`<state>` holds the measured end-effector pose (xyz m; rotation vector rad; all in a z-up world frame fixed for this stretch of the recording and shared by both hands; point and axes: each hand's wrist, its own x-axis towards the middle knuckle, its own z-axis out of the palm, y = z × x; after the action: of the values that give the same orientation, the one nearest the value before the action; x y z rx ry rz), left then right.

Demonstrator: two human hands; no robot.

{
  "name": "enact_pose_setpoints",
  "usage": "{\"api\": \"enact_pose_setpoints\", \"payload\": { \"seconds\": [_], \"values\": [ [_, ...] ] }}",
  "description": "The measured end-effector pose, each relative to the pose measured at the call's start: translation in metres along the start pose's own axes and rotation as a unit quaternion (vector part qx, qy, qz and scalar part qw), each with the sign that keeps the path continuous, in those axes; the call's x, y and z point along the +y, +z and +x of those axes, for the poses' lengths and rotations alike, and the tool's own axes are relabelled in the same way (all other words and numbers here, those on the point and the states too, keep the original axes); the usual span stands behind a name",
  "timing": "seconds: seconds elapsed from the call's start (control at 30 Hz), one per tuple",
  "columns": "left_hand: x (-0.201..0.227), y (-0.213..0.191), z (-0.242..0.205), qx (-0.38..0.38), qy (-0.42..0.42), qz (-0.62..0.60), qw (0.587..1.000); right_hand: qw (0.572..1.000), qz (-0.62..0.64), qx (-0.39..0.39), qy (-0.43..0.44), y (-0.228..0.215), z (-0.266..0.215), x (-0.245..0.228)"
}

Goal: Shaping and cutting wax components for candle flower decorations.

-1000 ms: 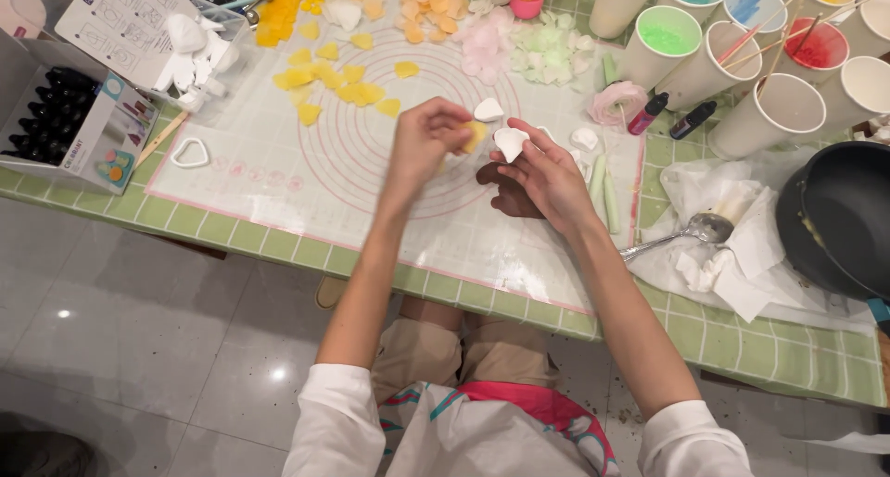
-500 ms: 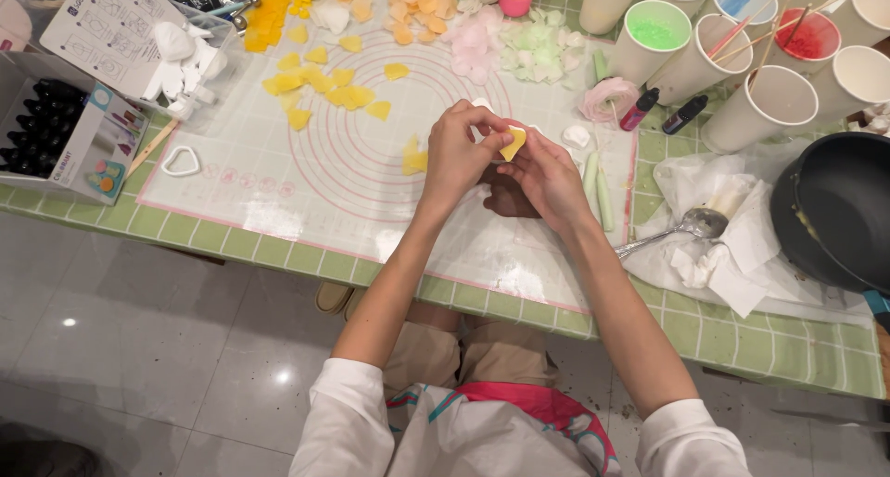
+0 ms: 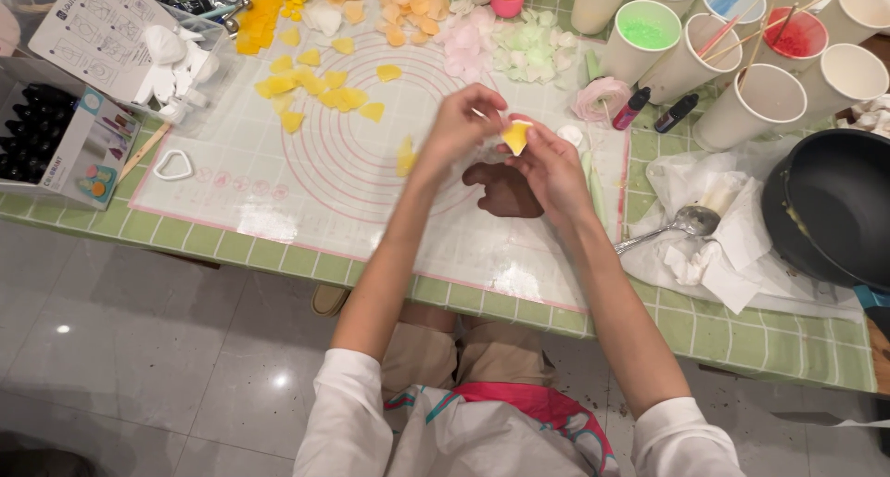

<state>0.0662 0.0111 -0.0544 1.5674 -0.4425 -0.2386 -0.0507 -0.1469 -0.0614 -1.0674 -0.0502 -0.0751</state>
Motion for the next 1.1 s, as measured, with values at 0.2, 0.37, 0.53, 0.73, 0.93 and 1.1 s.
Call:
{"api": "enact_pose_setpoints", "payload": {
  "seconds": [0.2, 0.37, 0.53, 0.73, 0.93, 1.1],
  "values": [
    [-0.027, -0.030, 0.025, 0.110, 0.054, 0.224, 0.967, 0.999, 0.009, 0.045, -0.012, -0.005, 0.000, -0.016],
    [-0.035, -0.021, 0.023, 0.065, 0.153, 0.324, 0.931, 0.999, 0.025, 0.046, -0.012, -0.008, 0.001, -0.014],
    [-0.011, -0.014, 0.016, 0.051, 0.110, 0.240, 0.963, 0.998, 0.046, 0.048, -0.010, -0.012, 0.003, -0.013],
    [0.000, -0.007, 0.010, -0.080, 0.033, -0.234, 0.968, 0.999, 0.028, 0.035, -0.027, -0.015, 0.004, -0.009],
    [-0.004, 0.005, 0.005, -0.151, 0.000, -0.399, 0.905, 0.998, 0.034, 0.046, -0.025, -0.013, 0.002, -0.013],
    [0.005, 0.011, -0.002, -0.111, 0.039, -0.340, 0.933, 0.998, 0.034, 0.055, -0.018, -0.010, 0.002, -0.013]
  ]
}}
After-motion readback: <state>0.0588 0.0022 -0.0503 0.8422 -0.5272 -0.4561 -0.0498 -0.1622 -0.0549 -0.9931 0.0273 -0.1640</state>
